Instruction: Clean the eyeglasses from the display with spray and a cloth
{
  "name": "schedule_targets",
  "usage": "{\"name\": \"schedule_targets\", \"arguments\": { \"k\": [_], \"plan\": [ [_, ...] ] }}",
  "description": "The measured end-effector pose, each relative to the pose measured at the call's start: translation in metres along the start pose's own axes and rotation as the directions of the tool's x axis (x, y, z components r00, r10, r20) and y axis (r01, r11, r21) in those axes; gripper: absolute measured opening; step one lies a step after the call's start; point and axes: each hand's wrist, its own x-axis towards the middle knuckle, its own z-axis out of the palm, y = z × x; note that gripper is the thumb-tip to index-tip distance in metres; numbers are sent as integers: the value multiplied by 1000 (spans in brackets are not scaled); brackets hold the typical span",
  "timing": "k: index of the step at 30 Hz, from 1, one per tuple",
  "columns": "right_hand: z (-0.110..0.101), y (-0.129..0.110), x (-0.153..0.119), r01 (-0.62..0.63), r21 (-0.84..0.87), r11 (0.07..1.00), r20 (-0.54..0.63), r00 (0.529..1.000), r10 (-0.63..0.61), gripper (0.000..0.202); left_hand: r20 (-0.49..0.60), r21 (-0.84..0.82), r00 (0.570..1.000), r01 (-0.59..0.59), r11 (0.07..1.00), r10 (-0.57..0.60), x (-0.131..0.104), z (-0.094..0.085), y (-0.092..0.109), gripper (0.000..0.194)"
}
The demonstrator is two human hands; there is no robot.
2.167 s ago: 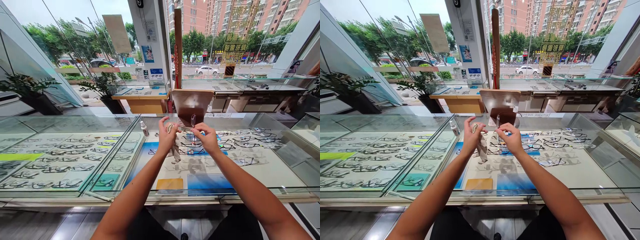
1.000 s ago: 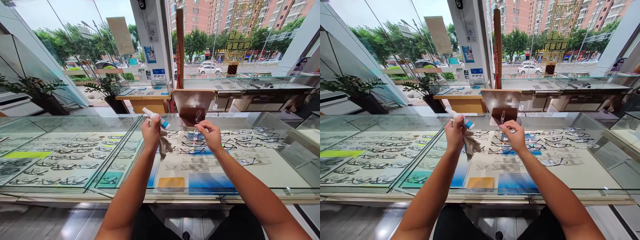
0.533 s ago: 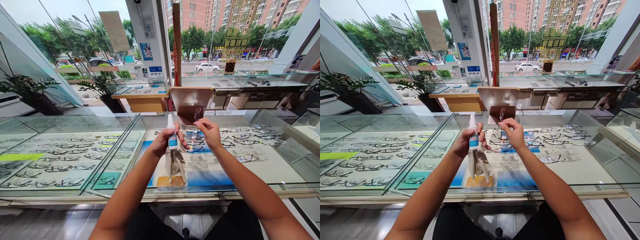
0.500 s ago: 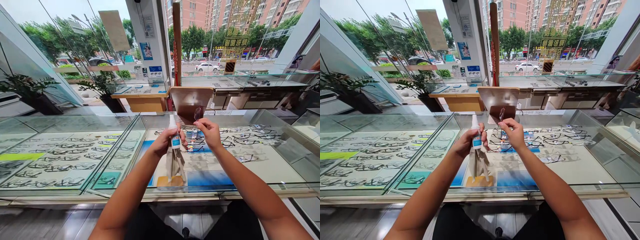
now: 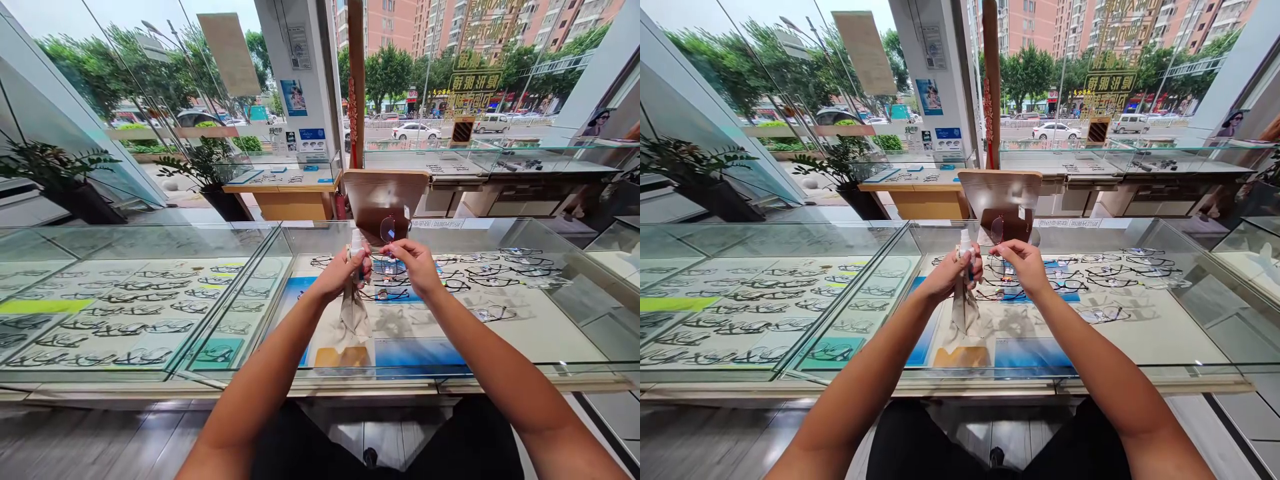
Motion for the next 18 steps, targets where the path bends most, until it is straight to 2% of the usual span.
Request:
{"name": "schedule_targets", "arguments": {
  "k": [4, 7, 10, 14, 18],
  "plan": [
    [3, 3, -1, -27, -11, 1000, 36, 999, 28, 39, -103, -37, 994, 27, 999, -31, 4, 1, 4, 81],
    [7, 3, -4, -40, -10, 999, 82, 996, 41, 39, -148, 15, 988, 43, 999, -41, 7, 0, 2, 88],
    [10, 3, -8, -41, -15, 999, 126, 991, 42, 38, -209, 174, 976, -25, 984, 62, 8, -2, -3, 82],
    [12, 5, -11, -45, -36, 998, 166, 985, 51, 40, -231, 434, 944, -118, 893, 237, 8, -3, -7, 67],
    [13, 8, -14, -59, -82, 995, 197, 978, 74, 42, -215, 485, 931, -159, 860, 294, 8, -4, -6, 62]
  ]
}}
